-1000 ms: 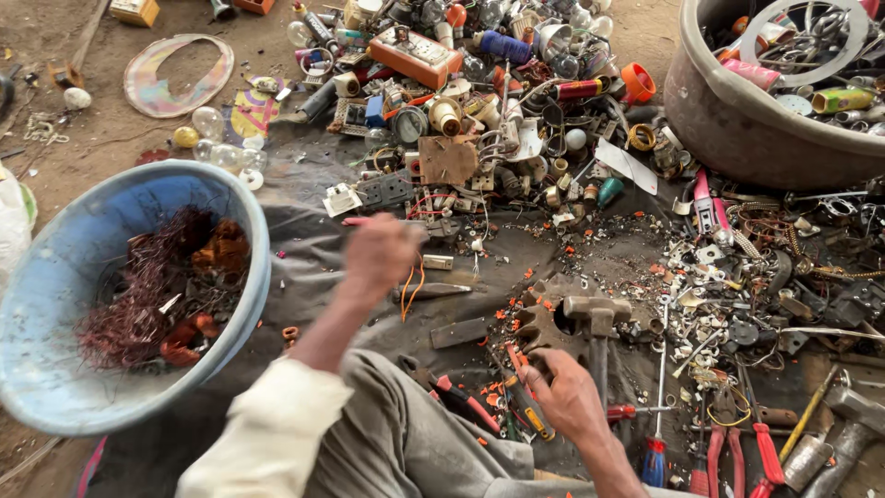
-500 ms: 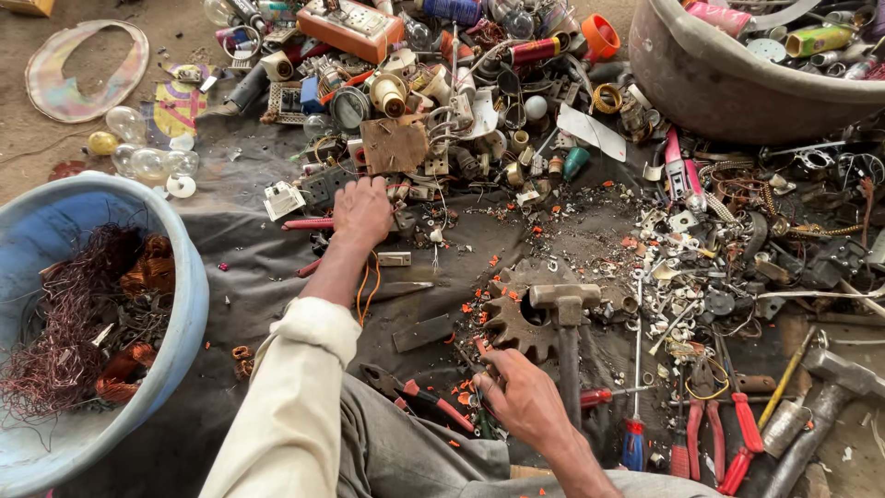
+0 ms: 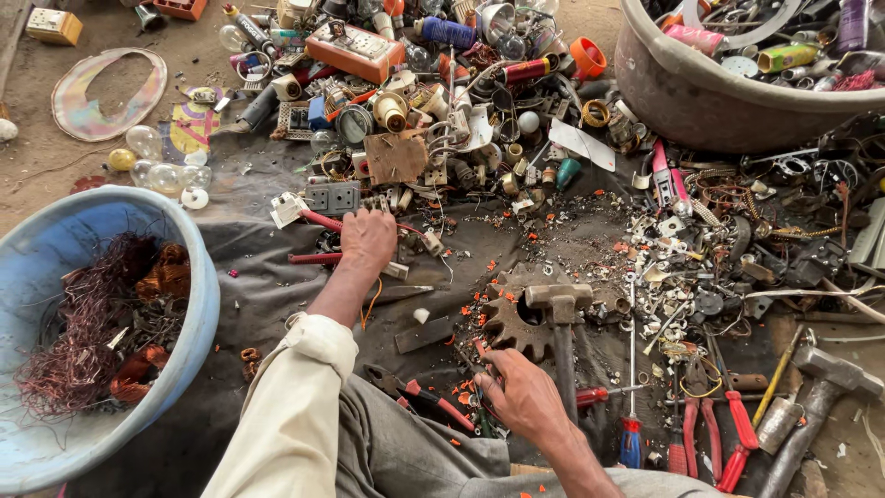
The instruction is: The person dismantles mechanical and electrical scrap parts using a hammer and by hand to extract components and wires.
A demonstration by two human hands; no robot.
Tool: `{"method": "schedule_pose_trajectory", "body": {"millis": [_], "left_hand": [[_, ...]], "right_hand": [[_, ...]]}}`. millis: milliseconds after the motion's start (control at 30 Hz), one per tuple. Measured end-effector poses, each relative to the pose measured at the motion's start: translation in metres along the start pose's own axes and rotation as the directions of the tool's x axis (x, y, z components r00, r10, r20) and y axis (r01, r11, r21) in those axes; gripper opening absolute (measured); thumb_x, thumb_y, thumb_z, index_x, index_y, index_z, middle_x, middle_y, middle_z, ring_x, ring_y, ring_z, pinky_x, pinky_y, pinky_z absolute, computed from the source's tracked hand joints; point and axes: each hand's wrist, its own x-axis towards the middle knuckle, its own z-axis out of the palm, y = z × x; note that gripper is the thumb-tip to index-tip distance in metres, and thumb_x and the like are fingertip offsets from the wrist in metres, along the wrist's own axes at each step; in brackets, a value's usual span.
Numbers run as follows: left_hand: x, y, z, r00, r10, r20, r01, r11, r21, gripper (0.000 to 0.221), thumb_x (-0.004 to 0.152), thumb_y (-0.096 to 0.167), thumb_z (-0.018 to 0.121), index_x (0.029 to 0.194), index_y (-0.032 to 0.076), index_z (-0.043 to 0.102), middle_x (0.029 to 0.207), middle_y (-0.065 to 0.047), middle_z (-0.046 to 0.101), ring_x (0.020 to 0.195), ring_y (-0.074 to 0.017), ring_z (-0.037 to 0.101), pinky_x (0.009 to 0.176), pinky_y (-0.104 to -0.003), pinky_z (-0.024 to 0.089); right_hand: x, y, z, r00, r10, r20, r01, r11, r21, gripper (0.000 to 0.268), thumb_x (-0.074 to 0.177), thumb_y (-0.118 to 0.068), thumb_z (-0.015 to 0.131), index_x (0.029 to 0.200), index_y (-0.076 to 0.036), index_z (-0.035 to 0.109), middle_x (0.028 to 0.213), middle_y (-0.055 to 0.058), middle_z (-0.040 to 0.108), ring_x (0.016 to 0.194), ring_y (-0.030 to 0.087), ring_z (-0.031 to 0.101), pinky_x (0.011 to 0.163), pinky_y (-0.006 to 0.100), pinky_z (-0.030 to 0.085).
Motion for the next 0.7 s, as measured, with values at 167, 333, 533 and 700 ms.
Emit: {"method": "schedule_pose_trajectory", "body": {"millis": [167,333,533,700], "left_hand": [[-0.016,-0.003,-0.002,0.992,0.075,-0.100,-0.077,0.997,-0.014,0.018,0.094,0.016,0.056,0.092,0.010,0.073,0.101,-0.010,0.073,0.099,-0.0272,0.068,0.081,-0.044,0.052],[-0.023,-0.046,-0.024,0.953,-0.140,-0.267,0.023,0.917,-0.398,0.013,0.099,0.011,0.056,0.097,0.005,0.068,0.086,-0.014,0.071,0.078,-0.0273,0.070,0.075,-0.043,0.057],[-0.027,-0.041,-0.101,0.895,-0.408,-0.177,-0.099,0.206,-0.974,0.010,0.108,0.011,0.053,0.106,0.003,0.058,0.079,-0.005,0.069,0.070,-0.0130,0.067,0.064,-0.029,0.059],[-0.036,-0.027,-0.148,0.672,-0.514,-0.533,-0.371,0.389,-0.843,0.009,0.111,0.011,0.059,0.108,0.003,0.062,0.084,-0.008,0.064,0.069,-0.0179,0.058,0.061,-0.034,0.052]], "right_hand": [[0.000,0.000,0.000,1.000,-0.025,-0.005,0.025,1.000,-0.009,0.042,0.091,-0.035,0.068,0.124,-0.010,0.064,0.100,0.011,0.066,0.089,0.034,0.066,0.078,0.046,0.051],[-0.002,-0.002,-0.002,1.000,0.003,0.020,-0.003,1.000,-0.017,0.042,0.092,-0.036,0.067,0.124,-0.009,0.064,0.097,0.011,0.066,0.087,0.031,0.067,0.078,0.045,0.052],[-0.002,-0.002,-0.001,1.000,-0.017,0.016,0.017,1.000,-0.026,0.043,0.092,-0.035,0.068,0.125,-0.009,0.063,0.099,0.010,0.067,0.089,0.031,0.068,0.079,0.044,0.052],[-0.003,0.000,0.002,0.999,-0.036,0.012,0.036,0.999,-0.033,0.042,0.092,-0.035,0.068,0.125,-0.009,0.064,0.100,0.010,0.067,0.090,0.030,0.068,0.080,0.044,0.053]]}}
